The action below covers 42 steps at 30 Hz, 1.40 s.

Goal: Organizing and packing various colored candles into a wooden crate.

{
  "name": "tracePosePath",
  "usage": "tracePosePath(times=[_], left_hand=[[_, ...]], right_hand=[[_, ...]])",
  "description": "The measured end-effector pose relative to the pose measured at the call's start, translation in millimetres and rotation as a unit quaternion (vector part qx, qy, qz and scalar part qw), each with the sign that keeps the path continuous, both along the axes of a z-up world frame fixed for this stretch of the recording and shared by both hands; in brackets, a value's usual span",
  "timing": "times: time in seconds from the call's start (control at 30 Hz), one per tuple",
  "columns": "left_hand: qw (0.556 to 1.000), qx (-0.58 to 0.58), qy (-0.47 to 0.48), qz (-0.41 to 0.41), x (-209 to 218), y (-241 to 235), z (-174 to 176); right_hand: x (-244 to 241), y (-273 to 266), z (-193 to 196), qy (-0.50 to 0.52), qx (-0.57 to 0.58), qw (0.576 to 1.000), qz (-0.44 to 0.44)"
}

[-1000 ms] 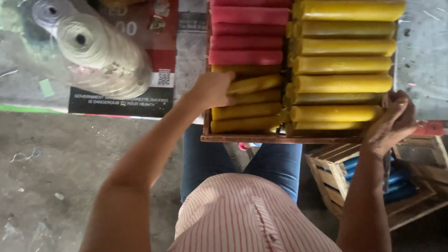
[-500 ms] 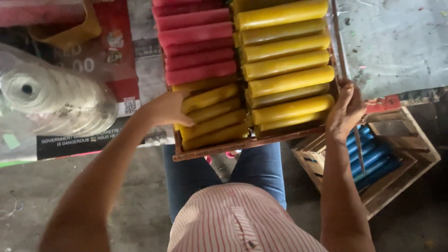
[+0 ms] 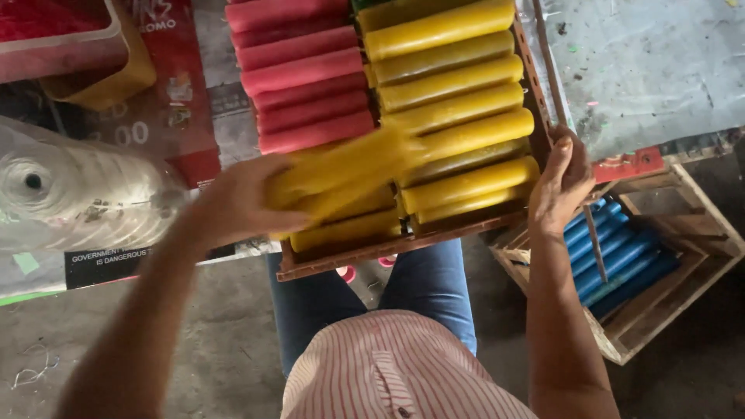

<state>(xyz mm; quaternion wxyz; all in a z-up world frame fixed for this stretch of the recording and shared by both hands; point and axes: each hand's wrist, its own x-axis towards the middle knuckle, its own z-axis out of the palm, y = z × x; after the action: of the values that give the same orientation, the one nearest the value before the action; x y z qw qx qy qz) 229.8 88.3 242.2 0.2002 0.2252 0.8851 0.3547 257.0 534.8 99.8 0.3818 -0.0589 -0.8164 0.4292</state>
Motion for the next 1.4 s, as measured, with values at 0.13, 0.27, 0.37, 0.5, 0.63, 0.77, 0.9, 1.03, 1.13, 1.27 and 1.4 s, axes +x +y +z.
tracePosePath(times=[0.13,0.27,0.37,0.5,0.63,0.77,0.9,1.03,1.13,1.27,1.4], left_hand=[[0.998,0.046,0.025,-0.039,-12,96,-3],[0.991,-0.004,0.114,-0.068,-38,163,-47],[0.973,-0.097,0.205,-0.048,-23,181,-45],[0.957,-0.100,0.270,-0.028,-22,181,-47],[0.938,-0.038,0.345,-0.011,-42,173,-45],[0.929,0.069,0.362,0.004,-80,165,-27],[0.921,0.048,0.386,0.023,-110,175,-40],[0.892,0.005,0.445,0.081,-136,182,-63],[0.879,-0.031,0.466,0.099,-143,182,-66],[0.883,0.007,0.463,0.077,-135,177,-71],[0.909,-0.003,0.408,0.084,-126,163,-72]], right_hand=[[0,0,2,0.005,-0.012,1.000,0.001],[0,5,-9,0.008,-0.067,0.998,-0.007],[7,-29,29,-0.010,-0.096,0.995,-0.009],[4,-14,18,-0.005,-0.029,1.000,-0.003],[3,-10,12,-0.002,-0.024,1.000,0.010],[4,-17,20,-0.032,-0.115,0.992,-0.028],[3,-15,17,-0.016,-0.114,0.993,-0.009],[4,-13,15,-0.030,-0.053,0.998,-0.019],[1,-12,13,-0.012,-0.029,0.999,-0.022],[-2,-4,-2,-0.004,-0.057,0.998,-0.018],[-7,-2,-7,-0.027,-0.114,0.993,-0.014]])
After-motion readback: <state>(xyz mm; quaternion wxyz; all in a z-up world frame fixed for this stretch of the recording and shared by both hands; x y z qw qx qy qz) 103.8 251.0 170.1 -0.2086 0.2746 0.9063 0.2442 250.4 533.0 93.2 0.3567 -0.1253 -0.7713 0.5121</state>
